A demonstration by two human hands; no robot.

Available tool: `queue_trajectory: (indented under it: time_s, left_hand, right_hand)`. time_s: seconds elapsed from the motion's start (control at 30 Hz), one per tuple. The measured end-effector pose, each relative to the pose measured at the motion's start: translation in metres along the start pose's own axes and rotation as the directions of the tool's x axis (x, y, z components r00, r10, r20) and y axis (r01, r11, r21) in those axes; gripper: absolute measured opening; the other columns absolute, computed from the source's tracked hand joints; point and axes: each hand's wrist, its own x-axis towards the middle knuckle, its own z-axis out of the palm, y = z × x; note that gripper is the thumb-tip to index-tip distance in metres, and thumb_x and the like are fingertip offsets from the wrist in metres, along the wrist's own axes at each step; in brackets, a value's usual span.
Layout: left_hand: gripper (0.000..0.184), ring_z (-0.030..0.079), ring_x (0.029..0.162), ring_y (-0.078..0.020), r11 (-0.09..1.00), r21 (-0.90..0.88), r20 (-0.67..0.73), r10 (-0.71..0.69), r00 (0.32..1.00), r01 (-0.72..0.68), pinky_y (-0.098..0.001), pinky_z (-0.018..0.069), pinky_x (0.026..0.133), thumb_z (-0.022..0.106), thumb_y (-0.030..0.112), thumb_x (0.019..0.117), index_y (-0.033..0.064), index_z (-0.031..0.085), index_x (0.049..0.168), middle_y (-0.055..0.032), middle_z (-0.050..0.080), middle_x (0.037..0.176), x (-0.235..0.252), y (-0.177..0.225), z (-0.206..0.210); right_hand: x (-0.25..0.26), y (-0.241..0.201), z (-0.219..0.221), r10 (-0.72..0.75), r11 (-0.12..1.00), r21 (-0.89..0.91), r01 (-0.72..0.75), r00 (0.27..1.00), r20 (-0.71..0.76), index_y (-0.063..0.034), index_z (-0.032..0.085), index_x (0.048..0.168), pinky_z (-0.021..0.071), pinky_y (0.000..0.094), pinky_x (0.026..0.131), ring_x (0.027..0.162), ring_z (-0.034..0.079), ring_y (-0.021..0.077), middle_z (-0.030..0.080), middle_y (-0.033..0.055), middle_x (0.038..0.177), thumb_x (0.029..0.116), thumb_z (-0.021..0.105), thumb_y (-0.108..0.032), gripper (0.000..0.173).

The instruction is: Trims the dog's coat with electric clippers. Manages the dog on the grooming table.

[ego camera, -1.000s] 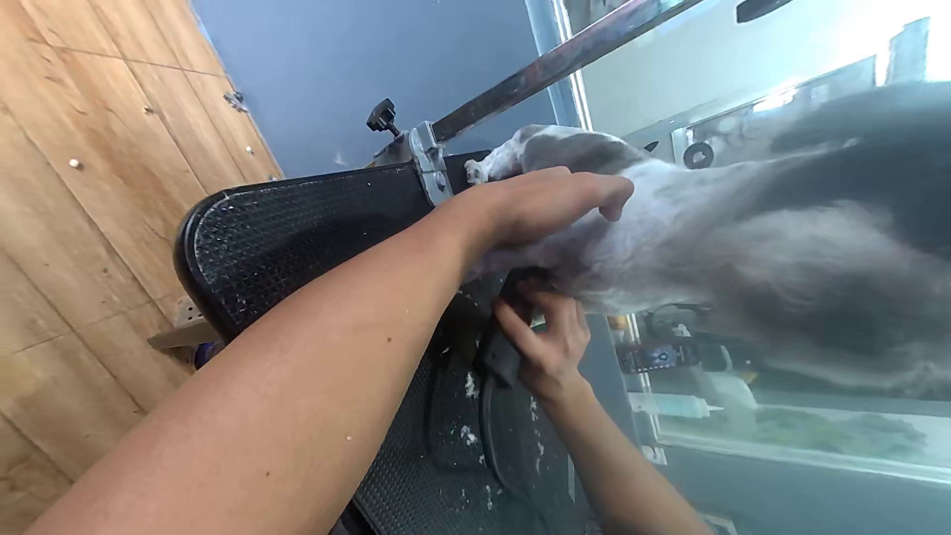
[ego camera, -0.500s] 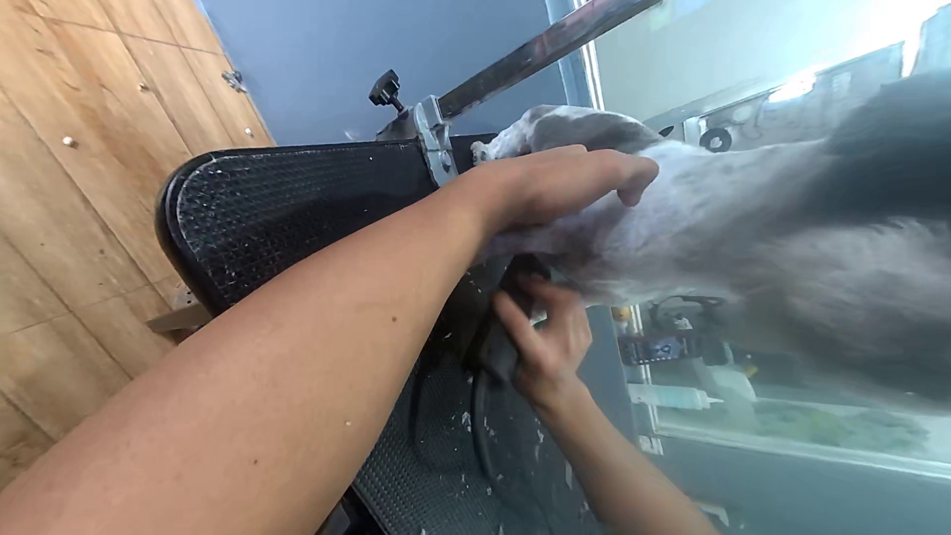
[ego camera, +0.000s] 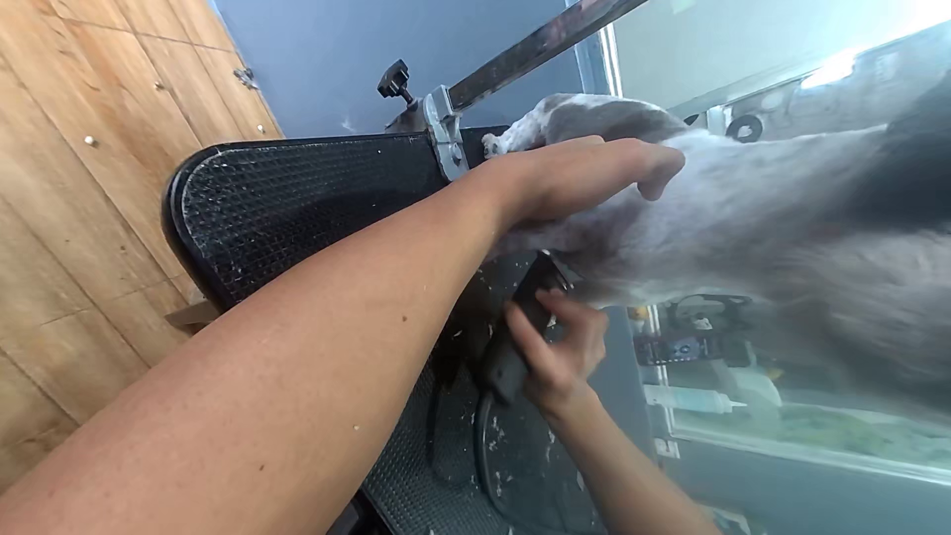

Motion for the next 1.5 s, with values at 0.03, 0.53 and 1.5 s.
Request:
queue_trajectory:
  time_s: [0.03, 0.53, 1.5]
  left_hand:
    - [0.047, 0.058, 0.085, -0.0125, 1.000, 0.001, -0.005, 0.010, 1.000, -0.010, -0.0382, 0.0465, 0.073, 0.029, 0.039, 0.1102, 0.0131, 0.068, 0.106, -0.0025, 0.060, 0.091, 0.000, 0.000, -0.001]
    - [0.046, 0.056, 0.076, -0.0076, 0.997, 0.070, 0.011, -0.023, 1.000, 0.022, -0.0339, 0.0454, 0.068, 0.032, 0.036, 0.1077, 0.0142, 0.070, 0.096, 0.0018, 0.060, 0.081, -0.001, -0.002, -0.002]
    - [0.041, 0.057, 0.055, -0.0067, 0.994, -0.104, -0.148, -0.026, 0.989, 0.011, -0.0275, 0.0459, 0.051, 0.046, 0.032, 0.0978, 0.0161, 0.055, 0.061, 0.0026, 0.059, 0.060, -0.003, -0.014, -0.017]
  right_hand:
    - [0.001, -0.002, -0.005, -0.027, 1.000, 0.013, 0.028, 0.998, -0.050, -0.0211, 0.070, 0.112, 0.0513, 0.0411, 0.091, 0.106, 0.059, 0.0271, 0.056, 0.0130, 0.113, 0.0957, 0.067, -0.025, 0.017]
    - [0.002, 0.013, -0.105, 0.103, 0.948, 0.313, -0.058, 0.986, -0.129, -0.0278, 0.064, 0.124, 0.0570, 0.0425, 0.101, 0.121, 0.063, 0.0198, 0.063, -0.0057, 0.123, 0.0804, 0.089, -0.024, 0.050]
    - [0.016, 0.092, -0.141, 0.333, 0.768, 0.630, -0.115, 0.912, -0.240, -0.0219, 0.052, 0.137, 0.0573, 0.0387, 0.100, 0.119, 0.064, 0.0142, 0.064, -0.0070, 0.131, 0.0765, 0.091, -0.022, 0.073]
